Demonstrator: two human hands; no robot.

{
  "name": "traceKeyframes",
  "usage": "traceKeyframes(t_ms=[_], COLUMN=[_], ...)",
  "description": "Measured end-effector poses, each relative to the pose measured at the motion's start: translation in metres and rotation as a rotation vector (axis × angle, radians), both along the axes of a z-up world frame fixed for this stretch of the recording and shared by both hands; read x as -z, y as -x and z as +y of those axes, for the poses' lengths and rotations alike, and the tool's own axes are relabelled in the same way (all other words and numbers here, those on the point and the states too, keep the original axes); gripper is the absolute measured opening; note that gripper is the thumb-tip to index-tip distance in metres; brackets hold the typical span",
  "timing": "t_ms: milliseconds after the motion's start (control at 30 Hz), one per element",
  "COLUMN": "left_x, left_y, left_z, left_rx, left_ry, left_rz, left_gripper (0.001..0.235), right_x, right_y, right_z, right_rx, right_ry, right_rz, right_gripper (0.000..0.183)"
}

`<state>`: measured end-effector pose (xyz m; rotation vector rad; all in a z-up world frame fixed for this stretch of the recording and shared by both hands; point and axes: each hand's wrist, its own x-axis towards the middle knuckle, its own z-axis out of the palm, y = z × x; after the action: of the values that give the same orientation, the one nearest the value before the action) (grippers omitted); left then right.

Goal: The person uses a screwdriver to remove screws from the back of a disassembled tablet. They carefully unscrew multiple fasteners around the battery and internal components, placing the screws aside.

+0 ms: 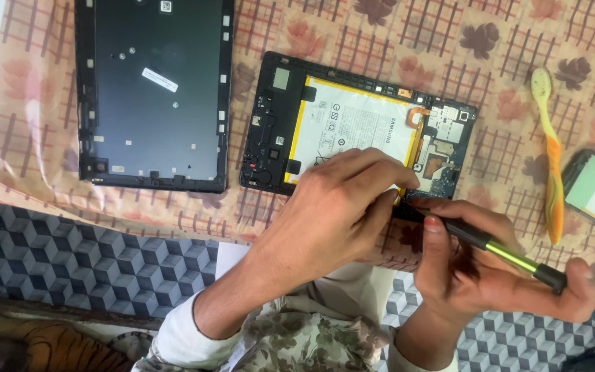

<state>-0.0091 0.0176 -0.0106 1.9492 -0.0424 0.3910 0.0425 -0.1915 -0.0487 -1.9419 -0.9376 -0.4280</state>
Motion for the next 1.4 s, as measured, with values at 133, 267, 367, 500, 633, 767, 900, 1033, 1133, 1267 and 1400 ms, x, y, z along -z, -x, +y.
traceKeyframes(t_ms=[133,267,367,500,633,767,900,1033,1133,1267,1400], left_x=[0.001,0.002,0.002,0.006,0.007,0.007,0.013,0.026,0.037,0.049,0.066], left_y=[0.0,0.001,0.002,0.001,0.002,0.0,0.001,0.012,0.037,0.08,0.11], left_z=[0.0,0.0,0.002,0.002,0.003,0.002,0.0,-0.007,-0.007,0.001,0.008], left_rx=[0.003,-0.001,0.006,0.028,0.033,0.036,0.033,0.069,0.039,-0.123,-0.277], left_ry=[0.017,0.013,0.021,0.033,0.005,-0.005,-0.026,-0.008,0.07,0.22,0.305], left_rz=[-0.009,-0.03,-0.038,-0.054,-0.07,-0.072,-0.088,-0.311,-0.566,-0.492,-0.464], left_gripper=[0.01,0.012,0.015,0.02,0.027,0.029,0.029,0.024,0.019,0.015,0.017], right_x=[0.003,0.001,0.0,0.001,0.005,0.011,0.021,0.029,0.03,0.031,0.032], right_y=[0.005,0.008,0.005,0.002,0.002,0.008,0.005,0.001,-0.001,-0.001,-0.003], right_z=[0.0,-0.001,0.003,0.007,0.008,0.002,-0.004,-0.015,-0.022,-0.022,-0.02], right_rx=[0.081,0.121,0.099,0.114,0.164,0.177,0.174,0.107,0.09,0.092,0.076], right_ry=[0.028,0.032,0.048,0.067,-0.002,-0.068,-0.158,-0.3,-0.35,-0.388,-0.405], right_rz=[-0.069,-0.041,-0.097,-0.164,-0.173,-0.066,-0.04,-0.071,0.005,0.078,0.133], right_gripper=[0.091,0.089,0.09,0.093,0.091,0.086,0.093,0.075,0.053,0.025,0.016])
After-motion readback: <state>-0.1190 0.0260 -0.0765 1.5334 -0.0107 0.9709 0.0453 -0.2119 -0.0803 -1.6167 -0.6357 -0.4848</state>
